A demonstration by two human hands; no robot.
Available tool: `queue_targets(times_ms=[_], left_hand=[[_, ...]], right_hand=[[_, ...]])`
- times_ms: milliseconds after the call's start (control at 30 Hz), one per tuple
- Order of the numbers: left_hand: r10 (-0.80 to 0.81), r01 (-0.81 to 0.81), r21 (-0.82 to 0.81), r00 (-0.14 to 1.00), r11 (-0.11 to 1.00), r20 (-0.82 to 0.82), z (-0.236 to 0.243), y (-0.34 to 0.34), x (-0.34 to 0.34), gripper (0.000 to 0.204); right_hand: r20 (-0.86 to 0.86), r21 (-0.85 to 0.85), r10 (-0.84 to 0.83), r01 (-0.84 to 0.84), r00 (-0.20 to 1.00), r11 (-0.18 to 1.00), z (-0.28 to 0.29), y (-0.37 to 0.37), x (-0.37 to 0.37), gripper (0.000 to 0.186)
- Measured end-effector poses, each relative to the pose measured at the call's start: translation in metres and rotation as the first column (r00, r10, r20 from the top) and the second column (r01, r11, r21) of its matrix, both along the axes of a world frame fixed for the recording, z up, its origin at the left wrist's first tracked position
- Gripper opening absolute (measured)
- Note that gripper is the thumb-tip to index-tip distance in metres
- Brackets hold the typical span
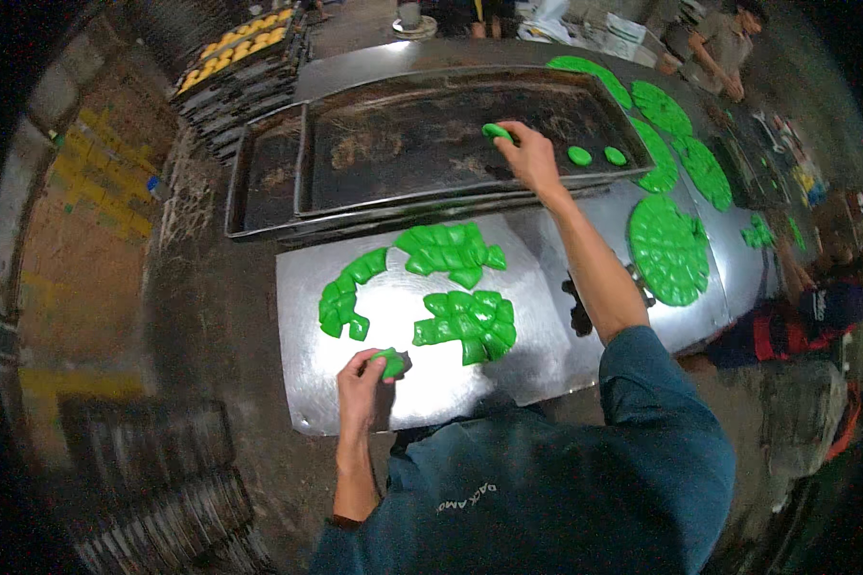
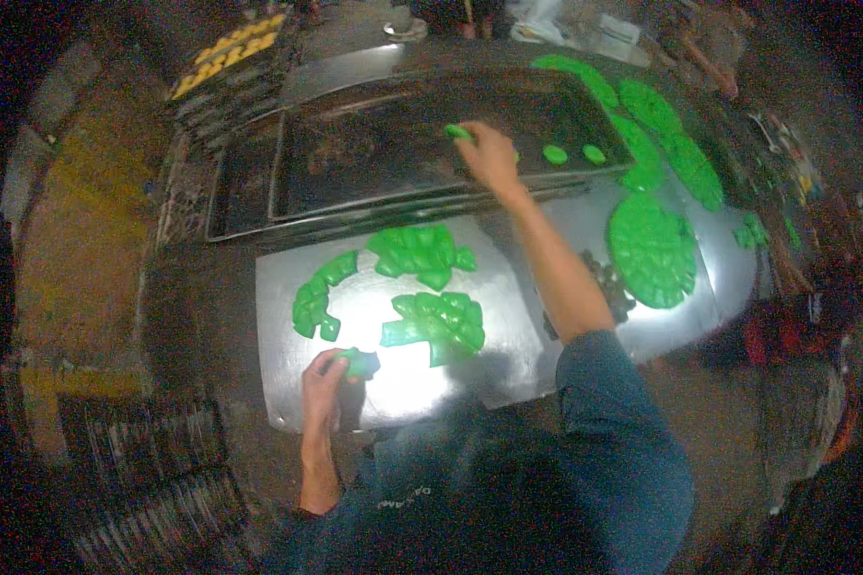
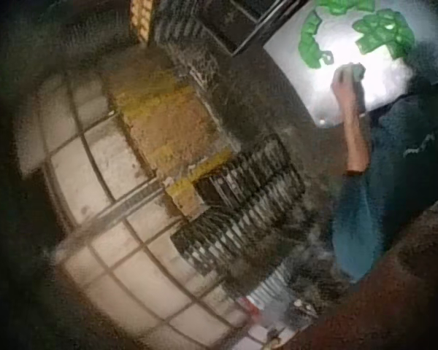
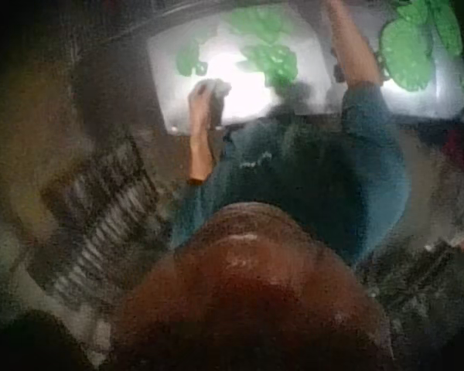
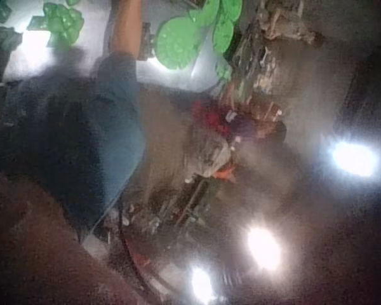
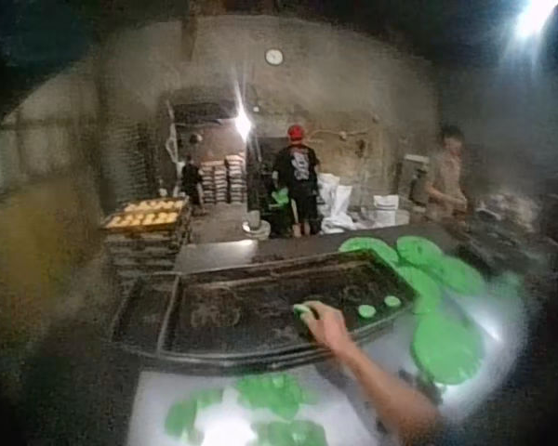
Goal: The person shapes green dough into small balls by hand and places them onto a metal tray. They repeatedly take portions of dough, roll them into spheres, and arrange them in rows on the tray.
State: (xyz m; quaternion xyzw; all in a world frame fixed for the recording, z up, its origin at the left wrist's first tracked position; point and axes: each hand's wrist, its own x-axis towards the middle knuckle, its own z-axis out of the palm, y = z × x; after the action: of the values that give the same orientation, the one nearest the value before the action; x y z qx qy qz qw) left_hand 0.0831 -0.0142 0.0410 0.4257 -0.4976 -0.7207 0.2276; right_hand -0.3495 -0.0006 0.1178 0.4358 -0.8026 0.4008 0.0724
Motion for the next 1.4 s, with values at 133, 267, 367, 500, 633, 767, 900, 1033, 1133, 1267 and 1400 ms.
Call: queue_targets(times_ms=[133, 267, 367, 500, 633, 767, 900, 1033, 1133, 1267, 1400], left_hand=[[-0.007, 0.007, -0.019, 1.0, 1.0, -0.016, 0.015, 0.008, -0.035, 0.026], [0.047, -0.045, 0.023, 0.99, 0.999, -0.132, 0.024, 0.003, -0.037, 0.026], [0.219, -0.179, 0.14, 0.903, 0.974, -0.369, 0.051, -0.001, -0.063, 0.024], [0.169, -0.264, -0.718, 0.965, 0.645, -0.202, 0.046, -0.004, -0.09, 0.029], [-0.039, -0.221, -0.755, 0.95, 0.617, -0.31, 0.043, 0.039, -0.09, 0.026], [-0.067, -0.04, -0.445, 0.973, 0.895, -0.223, 0.049, 0.042, -0.077, 0.026], [0.015, 0.155, 0.343, 0.895, 0.926, -0.445, -0.002, 0.04, -0.079, 0.022], [-0.414, 0.441, 0.101, 0.885, 0.892, -0.212, -0.027, 0.03, -0.075, 0.024], [-0.403, 0.405, 0.024, 0.914, 0.914, -0.055, -0.017, 0.02, -0.069, 0.025], [-0.391, 0.396, -0.006, 0.905, 0.918, -0.168, -0.021, 0.007, -0.067, 0.028], [-0.293, 0.295, 0.03, 0.955, 0.955, -0.054, -0.012, 0.008, -0.064, 0.03]], right_hand=[[-0.01, 0.598, 0.001, 0.006, 1.0, 0.801, -0.064, -0.026, -0.031, 0.025], [-0.021, 0.124, 0.357, -0.352, 0.934, 0.928, -0.044, -0.01, 0.118, 0.028], [0.464, 0.139, 0.483, -0.599, 0.743, 0.788, 0.003, 0.042, 0.215, 0.032], [0.405, -0.261, 0.208, -0.105, 0.89, 0.96, 0.0, 0.061, 0.284, 0.025], [0.722, -0.274, 0.152, 0.077, 0.675, 0.959, 0.018, 0.083, 0.284, 0.027], [0.599, -0.131, -0.03, 0.135, 0.8, 0.982, 0.0, 0.116, 0.259, 0.022], [-0.319, 0.152, 0.041, 0.008, 0.947, 0.988, -0.023, 0.148, 0.28, 0.035], [-0.007, 0.212, 0.207, -0.201, 0.978, 0.956, -0.084, 0.184, 0.297, 0.043], [0.026, 0.343, -0.592, 0.549, 0.806, 0.762, -0.094, 0.228, 0.222, 0.035], [-0.097, 0.346, -0.666, 0.652, 0.74, 0.675, -0.136, 0.284, 0.142, 0.04], [0.101, 0.382, -0.739, 0.66, 0.666, 0.647, -0.146, 0.296, 0.133, 0.042]])
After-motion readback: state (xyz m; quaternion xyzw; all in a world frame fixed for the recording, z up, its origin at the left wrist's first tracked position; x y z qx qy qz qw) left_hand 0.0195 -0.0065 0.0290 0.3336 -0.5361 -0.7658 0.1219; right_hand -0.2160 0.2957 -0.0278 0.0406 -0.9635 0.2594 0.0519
